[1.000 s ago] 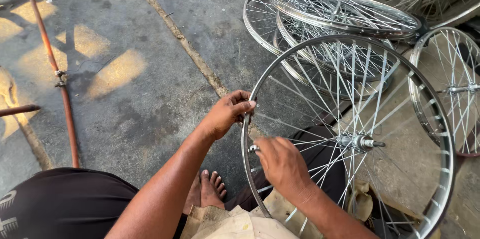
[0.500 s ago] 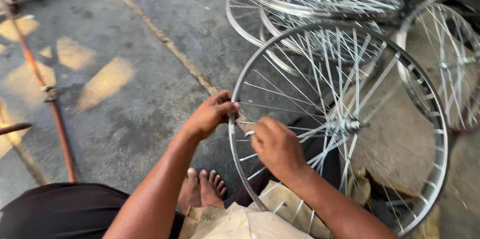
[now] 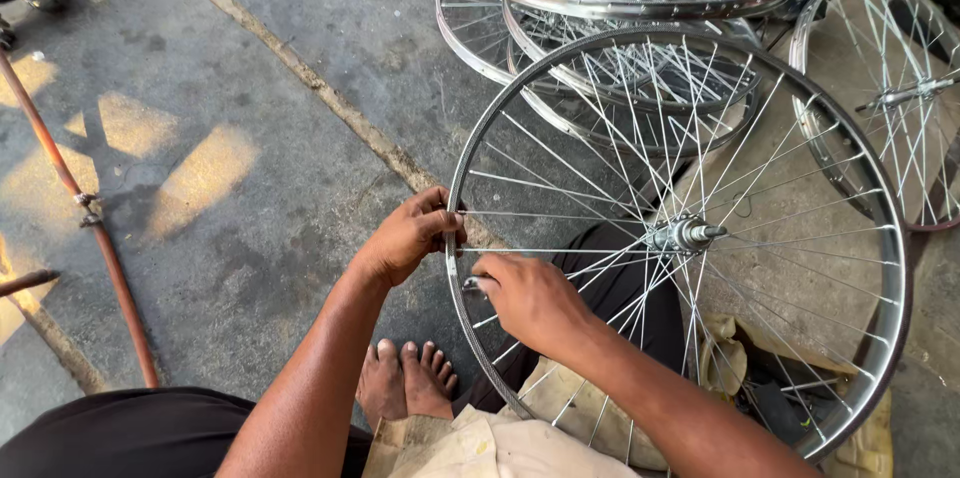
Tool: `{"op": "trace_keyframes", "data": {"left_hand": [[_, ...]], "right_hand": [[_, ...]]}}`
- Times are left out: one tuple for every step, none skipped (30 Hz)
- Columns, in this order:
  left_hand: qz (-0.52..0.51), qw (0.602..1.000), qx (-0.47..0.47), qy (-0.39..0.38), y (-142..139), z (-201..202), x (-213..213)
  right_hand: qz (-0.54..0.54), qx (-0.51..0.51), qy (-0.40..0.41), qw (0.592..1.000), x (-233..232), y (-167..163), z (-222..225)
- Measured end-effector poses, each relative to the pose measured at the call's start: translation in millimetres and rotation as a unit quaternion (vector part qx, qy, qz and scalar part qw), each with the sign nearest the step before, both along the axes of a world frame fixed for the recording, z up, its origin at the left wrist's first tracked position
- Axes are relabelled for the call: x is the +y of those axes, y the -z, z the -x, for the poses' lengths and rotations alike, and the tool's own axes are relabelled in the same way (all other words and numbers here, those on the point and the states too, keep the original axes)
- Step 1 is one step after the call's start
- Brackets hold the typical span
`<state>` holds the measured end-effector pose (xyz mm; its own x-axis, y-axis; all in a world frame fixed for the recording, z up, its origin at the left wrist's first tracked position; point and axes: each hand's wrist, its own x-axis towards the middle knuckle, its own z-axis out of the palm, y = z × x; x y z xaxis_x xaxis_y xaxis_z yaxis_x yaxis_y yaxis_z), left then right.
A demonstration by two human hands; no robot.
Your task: The person sits on the ground and uses a small metal tool to tighten or adjust the spokes of a bicycle wheel. They rotate the wheel periodically to access different sections of the rim and continue the adjustment process.
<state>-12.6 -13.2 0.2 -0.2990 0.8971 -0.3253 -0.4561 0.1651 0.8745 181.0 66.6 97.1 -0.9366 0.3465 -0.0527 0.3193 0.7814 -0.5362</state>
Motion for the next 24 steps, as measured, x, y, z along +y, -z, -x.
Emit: {"op": "trace_keyframes", "data": {"left_hand": [[-0.005,1.0,-0.001,-0.004,0.4,-0.8,0.2],[-0.011,1.0,-0.001,-0.007,0.6,-1.6,0.6],[-0.005,1.0,0.005,-0.005,0.9,-2.3,1.0],[0.001,1.0,0.012,-0.004,0.7,-3.0,1.8],[0.006,1.0,0.02,-0.003,0.6,-3.4,2.3],[-0.001,1.0,0.016,-0.003,0.1,-3.7,2.8],[-0.007,1.0,0.011,-0.002,-0.4,-3.7,3.0],[-0.014,1.0,0.006,0.0,-0.7,-3.9,3.2],[-0.016,1.0,0.011,0.0,-1.0,-3.6,2.9],[-0.017,1.0,0.015,-0.002,-0.9,-3.5,2.7],[-0.017,1.0,0.018,-0.004,-0.5,-3.1,2.0],[-0.019,1.0,0.012,-0.004,0.2,-3.2,1.7],[-0.023,1.0,0.008,-0.005,1.3,-2.8,1.4],[-0.026,1.0,0.004,-0.006,2.4,-2.6,1.5],[-0.028,1.0,0.003,-0.005,3.8,-2.3,1.7],[-0.029,1.0,-0.001,-0.004,5.0,-2.7,2.4],[-0.031,1.0,-0.002,-0.005,6.0,-2.7,3.0],[-0.029,1.0,0.002,-0.003,6.6,-3.1,3.7],[-0.029,1.0,0.006,0.001,6.9,-3.3,4.3],[-0.027,1.0,0.01,0.003,6.7,-4.0,4.7],[-0.027,1.0,0.011,0.002,6.1,-4.3,4.8],[-0.027,1.0,0.012,0.0,5.1,-4.7,4.6],[-0.026,1.0,0.011,-0.001,3.9,-4.9,4.0],[-0.023,1.0,0.009,-0.005,2.5,-5.2,3.3]], "right_hand": [[0.019,0.007,-0.011,1.0,0.4,-0.4,-5.5],[0.037,0.016,-0.022,0.999,0.4,0.4,-9.1],[0.019,0.005,-0.007,1.0,-0.2,2.3,-10.1],[0.002,-0.004,0.007,1.0,-0.7,4.6,-9.5],[-0.017,-0.012,0.021,1.0,-1.6,7.5,-7.1],[-0.04,-0.069,0.016,0.997,-2.5,10.8,-1.9],[-0.064,-0.127,0.013,0.99,-3.6,14.0,4.5],[-0.087,-0.185,0.01,0.979,-3.7,16.2,9.4],[-0.085,-0.201,0.007,0.976,-3.7,17.4,14.2],[-0.081,-0.218,0.002,0.973,-2.9,17.5,16.7],[-0.077,-0.236,-0.003,0.969,-2.2,16.6,17.4],[-0.059,-0.192,-0.016,0.979,-1.3,14.6,15.1],[-0.043,-0.145,-0.03,0.988,0.7,11.5,10.0],[-0.027,-0.098,-0.044,0.994,2.8,8.4,4.8],[-0.006,-0.062,-0.046,0.997,2.9,5.6,-2.3],[0.016,-0.028,-0.047,0.998,2.7,3.0,-10.2],[0.036,0.008,-0.049,0.998,2.0,2.5,-13.2],[0.022,0.004,-0.027,0.999,0.8,3.0,-14.5],[0.008,0.001,-0.002,1.0,-1.0,4.5,-13.6],[-0.006,-0.002,0.021,1.0,-3.2,6.7,-10.9],[-0.027,-0.066,0.013,0.997,-4.4,8.7,-6.6],[-0.047,-0.128,0.005,0.991,-4.7,10.9,0.0],[-0.067,-0.192,-0.003,0.979,-5.9,12.2,5.0],[-0.074,-0.2,-0.006,0.977,-6.6,12.4,8.6]]}}
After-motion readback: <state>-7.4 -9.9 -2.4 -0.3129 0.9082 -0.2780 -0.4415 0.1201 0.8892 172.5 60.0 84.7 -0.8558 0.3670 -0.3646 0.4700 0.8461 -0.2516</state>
